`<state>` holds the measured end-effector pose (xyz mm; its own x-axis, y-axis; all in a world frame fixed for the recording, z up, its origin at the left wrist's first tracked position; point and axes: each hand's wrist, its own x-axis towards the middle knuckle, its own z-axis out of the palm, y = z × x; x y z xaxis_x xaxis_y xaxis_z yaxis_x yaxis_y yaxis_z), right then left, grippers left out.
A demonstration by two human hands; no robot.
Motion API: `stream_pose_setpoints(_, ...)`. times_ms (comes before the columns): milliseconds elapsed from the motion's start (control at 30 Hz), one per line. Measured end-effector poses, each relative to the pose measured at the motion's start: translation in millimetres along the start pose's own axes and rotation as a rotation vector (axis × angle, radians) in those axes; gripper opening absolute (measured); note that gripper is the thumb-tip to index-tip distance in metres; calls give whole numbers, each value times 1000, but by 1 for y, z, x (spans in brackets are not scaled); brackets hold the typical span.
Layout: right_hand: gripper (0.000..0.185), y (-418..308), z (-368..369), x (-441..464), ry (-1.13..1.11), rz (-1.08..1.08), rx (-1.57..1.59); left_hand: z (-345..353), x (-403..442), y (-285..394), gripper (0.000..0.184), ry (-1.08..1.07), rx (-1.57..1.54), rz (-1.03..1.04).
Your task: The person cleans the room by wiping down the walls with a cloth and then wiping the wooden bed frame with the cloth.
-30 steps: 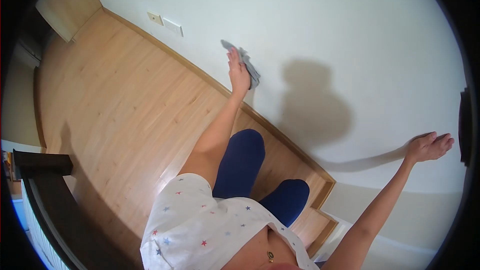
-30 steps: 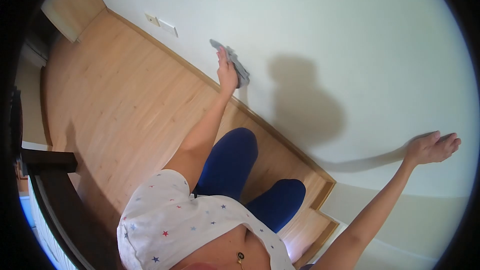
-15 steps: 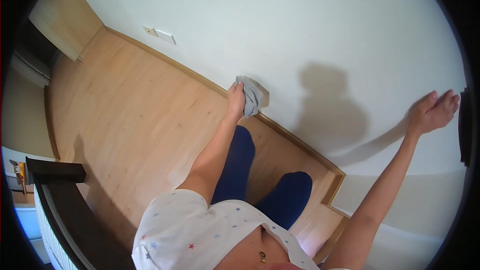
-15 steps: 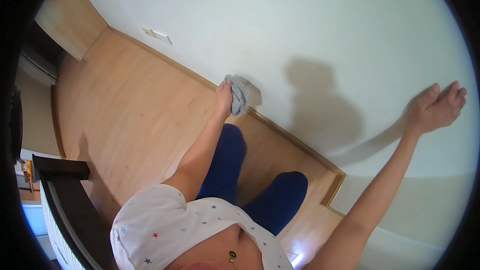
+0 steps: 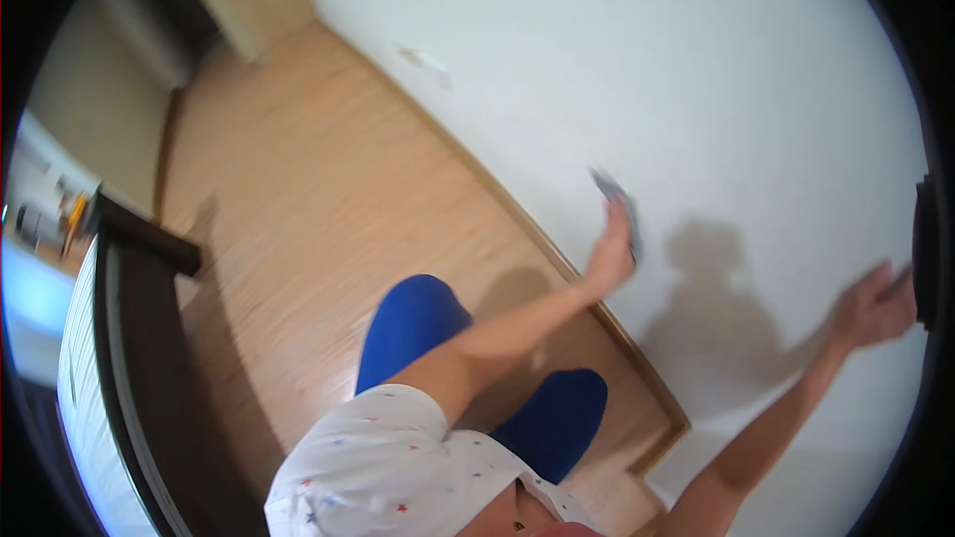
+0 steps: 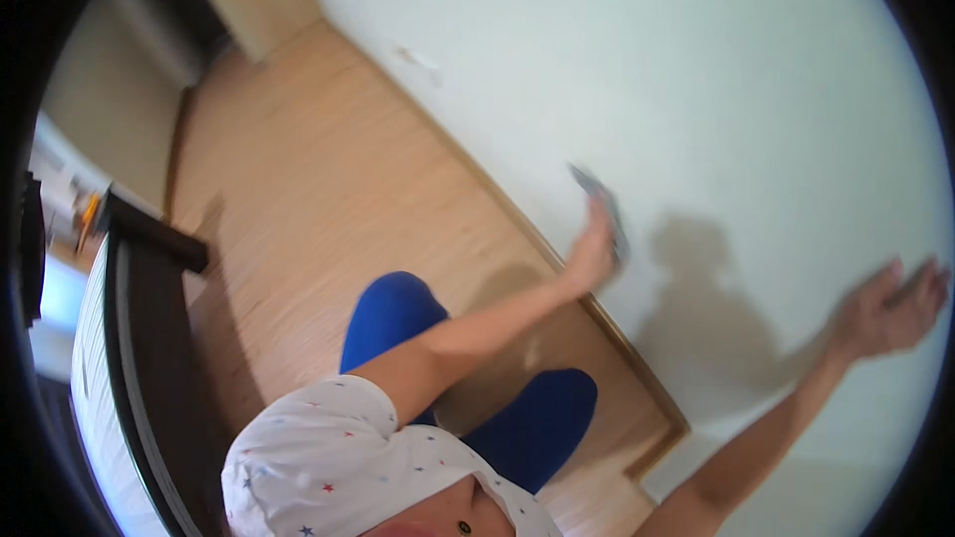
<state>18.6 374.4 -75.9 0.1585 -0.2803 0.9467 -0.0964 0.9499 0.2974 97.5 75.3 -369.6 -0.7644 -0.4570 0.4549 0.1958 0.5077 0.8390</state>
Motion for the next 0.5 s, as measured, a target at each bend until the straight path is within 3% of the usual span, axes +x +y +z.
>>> stream_pose_setpoints(67,37,-2,3,3,-123,16,-21,-19,-10,-13,59,-154,-165,-186)
stream_pose_setpoints(167,38,-16,8,8,-100,16,34,-52,7,33,46,-64,-307,-582)
stream_pose_setpoints(233,38,-14,4,11,-61,1,42,-54,20,44,41,125,-422,-340)
stream_pose_setpoints(300,38,-4,5,7,-2,-34,36,-55,35,55,39,210,-333,-10)
stream_pose_setpoints(367,37,-10,4,9,63,-46,75,-61,44,76,44,135,-210,226)
stream_pose_setpoints(467,38,-42,-22,25,42,26,102,-34,30,47,63,-159,211,494)
stream_pose_setpoints(500,38,-44,-24,29,53,12,113,-31,20,31,62,-217,223,414)
